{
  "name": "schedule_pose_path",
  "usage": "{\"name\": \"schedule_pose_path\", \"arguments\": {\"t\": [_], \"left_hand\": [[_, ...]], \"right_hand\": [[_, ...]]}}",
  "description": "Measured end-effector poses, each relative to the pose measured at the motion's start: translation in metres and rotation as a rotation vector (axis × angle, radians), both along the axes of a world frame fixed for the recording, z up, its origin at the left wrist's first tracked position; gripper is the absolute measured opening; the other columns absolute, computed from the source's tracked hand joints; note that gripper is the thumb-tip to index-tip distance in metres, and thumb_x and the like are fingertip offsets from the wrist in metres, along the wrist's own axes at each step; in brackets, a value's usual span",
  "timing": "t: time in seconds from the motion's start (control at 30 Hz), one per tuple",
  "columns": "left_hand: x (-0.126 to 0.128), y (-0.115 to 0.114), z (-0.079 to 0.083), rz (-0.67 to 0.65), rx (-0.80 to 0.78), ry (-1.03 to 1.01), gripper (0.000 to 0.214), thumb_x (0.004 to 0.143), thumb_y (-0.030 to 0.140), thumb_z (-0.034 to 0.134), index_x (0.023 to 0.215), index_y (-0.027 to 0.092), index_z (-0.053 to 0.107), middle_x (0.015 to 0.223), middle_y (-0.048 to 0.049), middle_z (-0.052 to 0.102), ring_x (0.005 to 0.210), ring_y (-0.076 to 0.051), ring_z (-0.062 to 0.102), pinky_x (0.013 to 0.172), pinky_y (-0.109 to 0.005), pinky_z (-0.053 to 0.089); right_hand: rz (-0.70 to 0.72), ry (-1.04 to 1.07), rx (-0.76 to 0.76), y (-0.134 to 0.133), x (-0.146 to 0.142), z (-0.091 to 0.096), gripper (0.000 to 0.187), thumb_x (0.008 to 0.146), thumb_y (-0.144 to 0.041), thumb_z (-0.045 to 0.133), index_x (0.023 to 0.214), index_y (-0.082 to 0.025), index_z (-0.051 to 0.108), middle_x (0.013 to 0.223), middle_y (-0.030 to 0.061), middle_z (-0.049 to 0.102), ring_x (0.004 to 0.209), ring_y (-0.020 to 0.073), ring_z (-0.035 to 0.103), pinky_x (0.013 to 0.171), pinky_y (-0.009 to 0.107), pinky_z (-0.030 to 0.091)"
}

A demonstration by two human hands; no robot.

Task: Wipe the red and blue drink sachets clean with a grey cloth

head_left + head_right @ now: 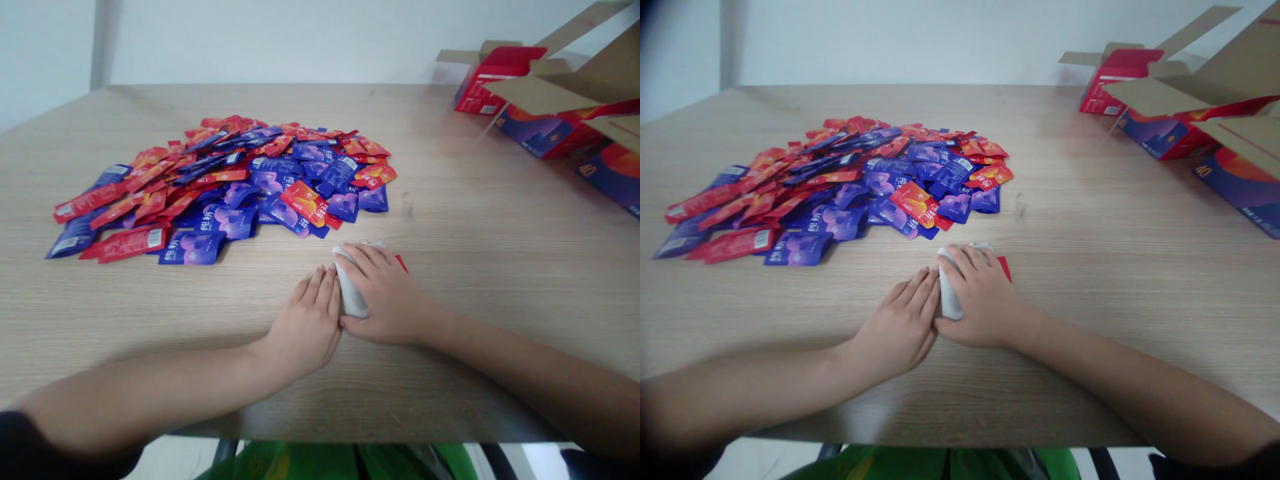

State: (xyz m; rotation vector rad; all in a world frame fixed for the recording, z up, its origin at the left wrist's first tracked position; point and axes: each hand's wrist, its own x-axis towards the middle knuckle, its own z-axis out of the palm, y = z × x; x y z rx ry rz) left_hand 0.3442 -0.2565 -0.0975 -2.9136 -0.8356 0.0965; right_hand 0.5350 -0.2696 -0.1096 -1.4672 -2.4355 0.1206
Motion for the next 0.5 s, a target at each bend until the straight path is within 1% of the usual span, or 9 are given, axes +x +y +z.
{"name": "schedule_pose_path", "arguments": {"t": [0.2,0.3,0.4,0.5], "left_hand": [[0.0,0.001,-0.001,-0.019,0.023,-0.011,0.055,0.092,0.025,0.039,0.136,-0.008,0.047,0.143,-0.0296,0.045,0.133,-0.041,0.045,0.104,-0.049,0.043],[-0.001,0.002,-0.003,-0.039,0.038,-0.02,0.056,0.091,0.023,0.04,0.137,-0.008,0.046,0.144,-0.0301,0.043,0.133,-0.041,0.044,0.103,-0.049,0.044],[-0.002,0.003,-0.004,-0.038,0.038,-0.025,0.056,0.09,0.023,0.04,0.138,-0.006,0.045,0.145,-0.0295,0.042,0.134,-0.041,0.044,0.103,-0.05,0.044],[-0.001,0.003,-0.004,-0.037,0.028,-0.021,0.056,0.09,0.024,0.041,0.138,-0.005,0.045,0.144,-0.0291,0.043,0.133,-0.041,0.046,0.103,-0.049,0.044]], "right_hand": [[0.042,0.022,0.003,0.004,0.004,0.002,0.087,0.072,-0.058,0.062,0.141,-0.008,0.045,0.148,0.0205,0.042,0.135,0.0374,0.036,0.112,0.057,0.026],[0.044,0.005,-0.016,0.004,0.01,0.008,0.084,0.072,-0.048,0.062,0.144,-0.009,0.041,0.148,0.0191,0.042,0.137,0.0349,0.035,0.114,0.056,0.026],[-0.008,-0.047,-0.058,0.003,0.03,0.012,0.086,0.071,-0.037,0.062,0.147,-0.009,0.034,0.148,0.0206,0.04,0.138,0.0344,0.035,0.114,0.056,0.027],[-0.112,-0.099,-0.085,0.0,0.065,0.01,0.081,0.077,-0.037,0.061,0.148,-0.012,0.034,0.149,0.0206,0.037,0.139,0.0358,0.033,0.112,0.057,0.03]]}}
